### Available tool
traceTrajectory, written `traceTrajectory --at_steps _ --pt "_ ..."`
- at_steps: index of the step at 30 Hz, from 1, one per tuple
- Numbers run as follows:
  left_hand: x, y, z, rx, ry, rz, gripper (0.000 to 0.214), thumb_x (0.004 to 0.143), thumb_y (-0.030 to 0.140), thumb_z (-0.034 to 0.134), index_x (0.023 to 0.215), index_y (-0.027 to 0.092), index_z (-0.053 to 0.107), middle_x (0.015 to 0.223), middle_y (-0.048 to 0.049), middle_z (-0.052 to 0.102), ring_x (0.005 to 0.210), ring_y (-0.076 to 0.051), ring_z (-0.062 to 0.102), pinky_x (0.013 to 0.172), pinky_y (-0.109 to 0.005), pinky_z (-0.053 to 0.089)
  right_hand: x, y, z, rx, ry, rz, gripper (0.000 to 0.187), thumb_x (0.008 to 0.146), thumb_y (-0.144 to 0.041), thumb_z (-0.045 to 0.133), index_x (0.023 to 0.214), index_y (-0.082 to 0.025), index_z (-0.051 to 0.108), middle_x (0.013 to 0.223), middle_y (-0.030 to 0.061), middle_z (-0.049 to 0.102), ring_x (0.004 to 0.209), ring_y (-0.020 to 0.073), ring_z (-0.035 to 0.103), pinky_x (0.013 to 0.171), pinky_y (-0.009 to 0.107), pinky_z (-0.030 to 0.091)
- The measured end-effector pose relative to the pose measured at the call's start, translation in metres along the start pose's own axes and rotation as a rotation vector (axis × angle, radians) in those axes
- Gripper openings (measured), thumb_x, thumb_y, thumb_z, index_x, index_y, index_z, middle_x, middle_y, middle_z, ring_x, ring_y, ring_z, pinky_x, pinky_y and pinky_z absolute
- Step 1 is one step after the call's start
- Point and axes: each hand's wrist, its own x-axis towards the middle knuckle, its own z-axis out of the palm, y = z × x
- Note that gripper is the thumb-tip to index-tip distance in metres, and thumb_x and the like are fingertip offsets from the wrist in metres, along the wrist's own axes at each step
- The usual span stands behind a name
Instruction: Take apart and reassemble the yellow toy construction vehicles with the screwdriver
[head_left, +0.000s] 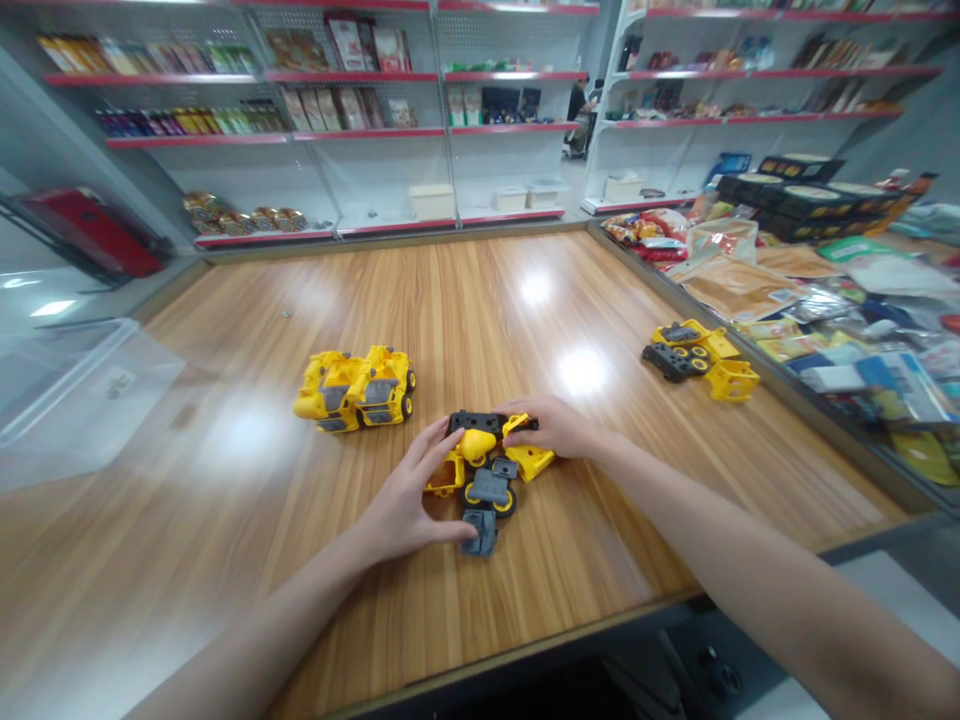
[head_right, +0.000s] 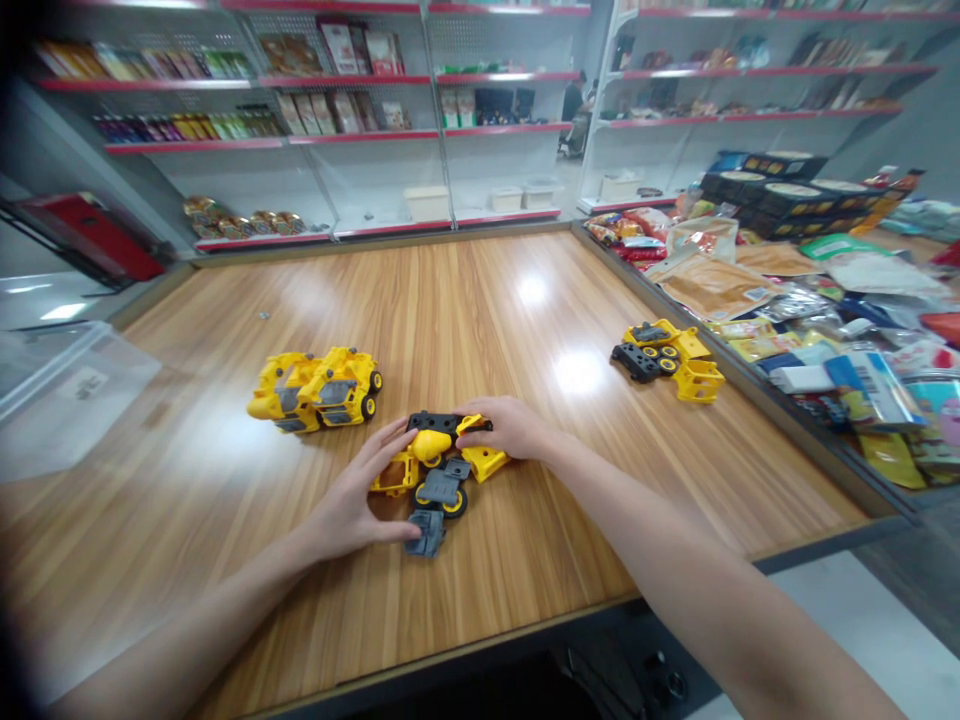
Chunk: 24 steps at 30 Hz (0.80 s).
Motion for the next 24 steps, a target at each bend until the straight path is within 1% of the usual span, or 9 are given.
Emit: traceTrajectory --at_steps 3,7,10,17,21,24 --pt "0.001 0.006 0.004 0.019 0.018 -0.003 0.094 0.069 0.046 0.078 0.149 0.027 0.031 0.158 -0.0144 0.024 0.145 -0.034 0.025 0.115 -0.055 0.028 -0.004 0.001 0.0 0.002 0.005 0.013 0.042 0.082 -0.042 0.069 0.12 -0.026 0.067 0.114 0.003 0.071 0.108 0.0216 0.065 0.092 0.03 0.046" --pt "0.003 0.011 0.009 0.022 0.014 0.023 0.089 0.071 0.044 0.077 0.147 0.027 0.034 0.156 -0.0141 0.028 0.143 -0.033 0.029 0.114 -0.055 0.03 -0.016 0.002 -0.002 -0.005 0.01 0.052 0.045 0.08 -0.044 0.071 0.121 -0.025 0.067 0.112 0.0044 0.072 0.105 0.0226 0.066 0.09 0.031 0.047" --pt "0.006 0.016 0.018 0.019 0.003 0.037 0.089 0.071 0.044 0.078 0.146 0.028 0.035 0.155 -0.0132 0.029 0.143 -0.032 0.03 0.114 -0.054 0.031 -0.031 0.001 -0.008 -0.004 0.016 0.081 0.044 0.08 -0.044 0.071 0.12 -0.025 0.068 0.11 0.0044 0.073 0.103 0.0225 0.066 0.089 0.03 0.047" --pt "0.024 0.036 0.05 -0.017 -0.029 0.069 0.087 0.07 0.047 0.078 0.145 0.029 0.036 0.156 -0.0134 0.028 0.143 -0.032 0.03 0.115 -0.054 0.03 -0.076 0.0 -0.03 0.017 0.039 0.141 0.04 0.081 -0.041 0.07 0.117 -0.025 0.069 0.11 0.0032 0.073 0.101 0.0216 0.067 0.087 0.029 0.048" --pt "0.039 0.051 0.07 -0.054 -0.048 0.1 0.086 0.07 0.048 0.078 0.144 0.03 0.037 0.155 -0.0131 0.028 0.143 -0.033 0.03 0.114 -0.056 0.031 -0.105 0.01 -0.045 0.013 0.061 0.191 0.04 0.08 -0.041 0.07 0.118 -0.025 0.07 0.112 0.003 0.073 0.098 0.0221 0.068 0.086 0.031 0.05" --pt "0.053 0.064 0.086 -0.07 -0.075 0.116 0.087 0.07 0.049 0.077 0.144 0.03 0.037 0.155 -0.0131 0.028 0.143 -0.033 0.029 0.115 -0.054 0.031 -0.127 0.021 -0.058 -0.004 0.088 0.237 0.045 0.078 -0.042 0.073 0.118 -0.024 0.07 0.112 0.0041 0.073 0.098 0.0229 0.068 0.087 0.032 0.05"
